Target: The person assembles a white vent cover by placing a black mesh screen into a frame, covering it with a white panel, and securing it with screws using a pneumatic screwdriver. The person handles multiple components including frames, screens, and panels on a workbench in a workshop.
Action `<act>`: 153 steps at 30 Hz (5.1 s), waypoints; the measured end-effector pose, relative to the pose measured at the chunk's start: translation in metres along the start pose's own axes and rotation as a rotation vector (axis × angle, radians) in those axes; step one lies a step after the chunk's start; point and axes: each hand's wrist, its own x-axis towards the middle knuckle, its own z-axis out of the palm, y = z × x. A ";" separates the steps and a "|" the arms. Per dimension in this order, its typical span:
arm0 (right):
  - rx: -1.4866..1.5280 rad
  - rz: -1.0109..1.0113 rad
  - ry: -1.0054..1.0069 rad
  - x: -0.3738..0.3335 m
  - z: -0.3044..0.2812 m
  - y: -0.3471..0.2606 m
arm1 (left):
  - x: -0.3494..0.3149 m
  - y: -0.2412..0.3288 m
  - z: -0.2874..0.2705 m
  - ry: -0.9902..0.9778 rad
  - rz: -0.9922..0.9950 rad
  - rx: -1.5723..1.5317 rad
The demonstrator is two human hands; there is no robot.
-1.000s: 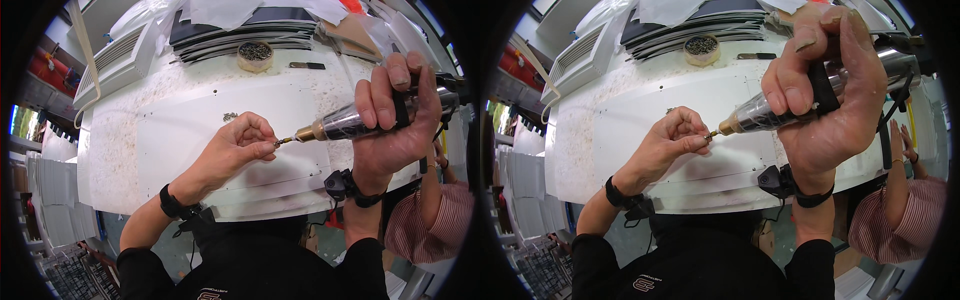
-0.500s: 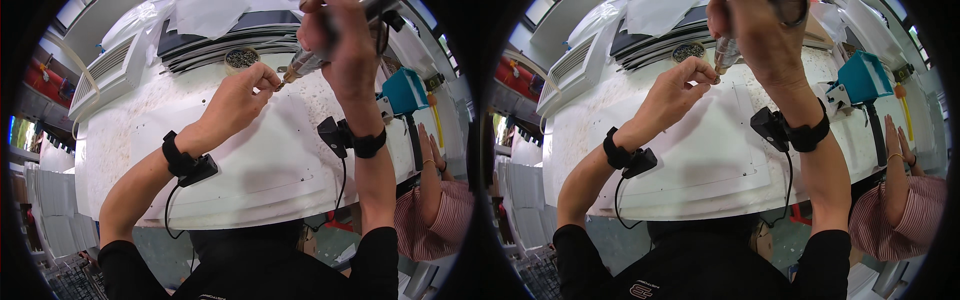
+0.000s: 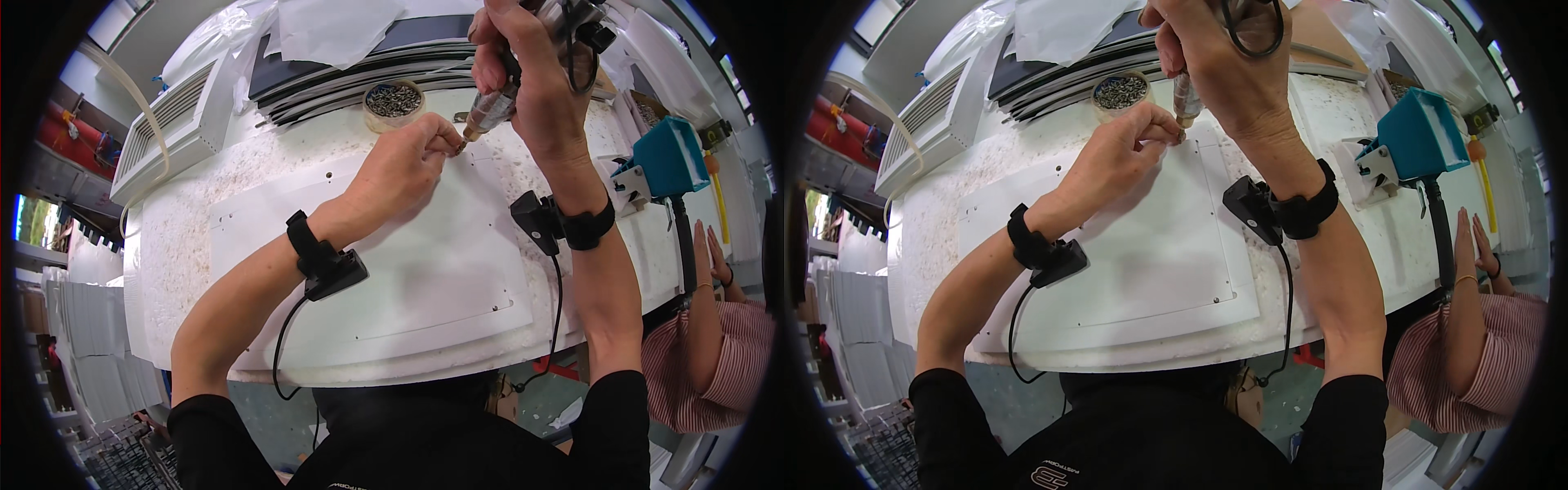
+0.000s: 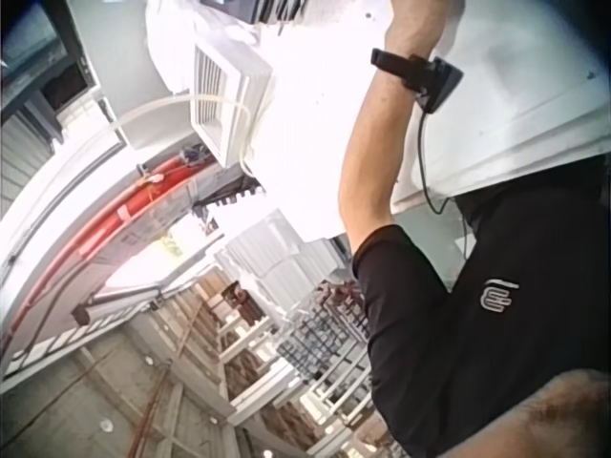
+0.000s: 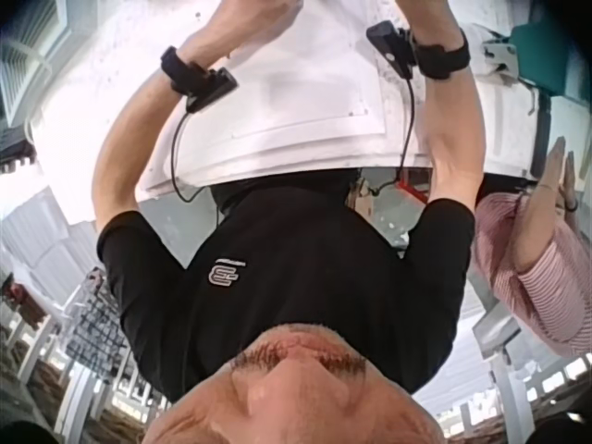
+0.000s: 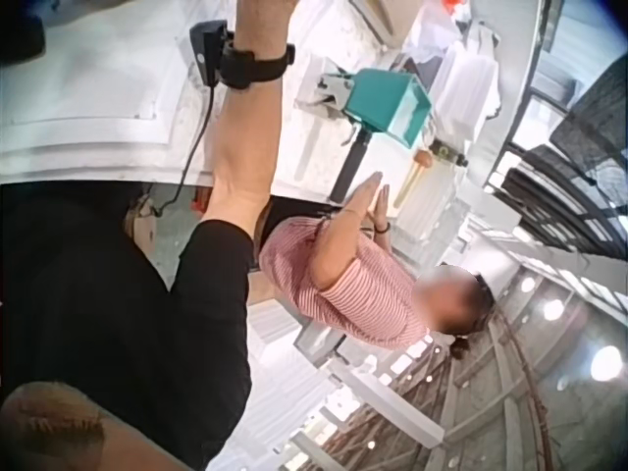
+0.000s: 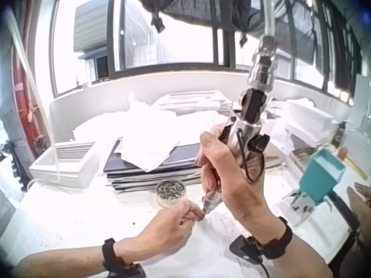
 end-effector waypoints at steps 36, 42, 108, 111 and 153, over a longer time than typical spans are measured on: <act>0.005 0.189 -0.130 0.002 0.002 0.011 | -0.043 -0.002 0.008 -0.138 0.471 0.928; -0.045 0.221 -0.222 0.008 0.008 0.010 | -0.047 0.007 0.009 -0.151 0.471 0.855; 0.146 -0.065 -0.135 -0.078 -0.060 -0.054 | -0.114 0.006 -0.030 0.029 0.202 0.839; 0.194 -0.068 -0.093 -0.080 -0.058 -0.053 | -0.117 0.009 -0.028 0.067 0.191 0.804; 0.395 0.250 -0.174 -0.095 -0.051 -0.094 | -0.126 0.043 0.083 -0.038 0.005 -0.383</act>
